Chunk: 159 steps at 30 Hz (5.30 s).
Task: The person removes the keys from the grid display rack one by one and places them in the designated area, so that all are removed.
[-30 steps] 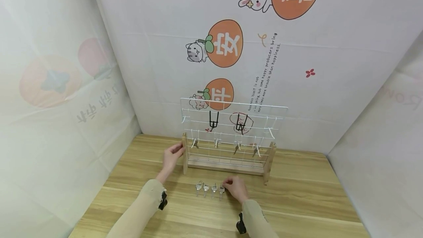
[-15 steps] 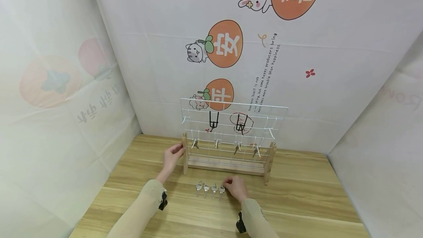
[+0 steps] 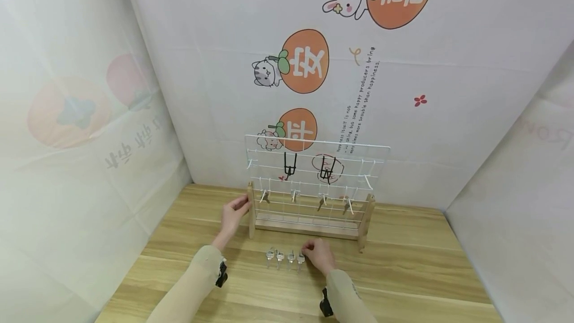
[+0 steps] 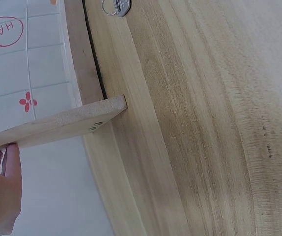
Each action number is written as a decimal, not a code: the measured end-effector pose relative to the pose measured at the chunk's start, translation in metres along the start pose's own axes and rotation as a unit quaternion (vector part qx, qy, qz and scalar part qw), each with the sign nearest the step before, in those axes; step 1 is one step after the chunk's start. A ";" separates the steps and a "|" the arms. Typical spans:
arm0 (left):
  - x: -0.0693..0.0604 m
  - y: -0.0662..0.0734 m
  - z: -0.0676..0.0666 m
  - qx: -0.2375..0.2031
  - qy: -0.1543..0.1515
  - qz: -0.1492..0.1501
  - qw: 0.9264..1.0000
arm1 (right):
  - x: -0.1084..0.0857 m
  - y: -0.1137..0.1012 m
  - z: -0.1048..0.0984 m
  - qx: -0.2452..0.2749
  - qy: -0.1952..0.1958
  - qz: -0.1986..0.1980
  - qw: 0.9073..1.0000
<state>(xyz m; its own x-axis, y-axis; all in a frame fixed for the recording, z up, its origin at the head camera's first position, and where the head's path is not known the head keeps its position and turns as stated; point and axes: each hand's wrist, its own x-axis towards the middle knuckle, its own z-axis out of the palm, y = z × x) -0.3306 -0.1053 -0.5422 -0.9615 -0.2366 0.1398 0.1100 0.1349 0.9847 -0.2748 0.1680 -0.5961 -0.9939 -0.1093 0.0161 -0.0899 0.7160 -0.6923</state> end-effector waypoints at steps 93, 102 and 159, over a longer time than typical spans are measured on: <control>0.002 -0.002 0.001 -0.023 -0.008 0.019 1.000 | 0.064 -0.142 0.018 0.190 0.179 -0.061 0.963; 0.002 -0.001 0.001 -0.022 -0.006 0.027 0.999 | 0.065 -0.146 0.016 0.199 0.167 -0.057 0.964; 0.000 -0.002 0.001 -0.027 -0.008 0.019 0.999 | 0.051 -0.149 0.005 0.169 0.120 -0.107 0.972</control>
<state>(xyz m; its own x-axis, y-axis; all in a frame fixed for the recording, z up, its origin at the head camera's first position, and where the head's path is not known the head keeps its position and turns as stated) -0.3305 -0.1047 -0.5444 -0.9601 -0.2174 0.1762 0.1595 0.0921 0.9829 -0.3120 0.0524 -0.4954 -0.9448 -0.0384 0.3255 -0.3105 0.4229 -0.8514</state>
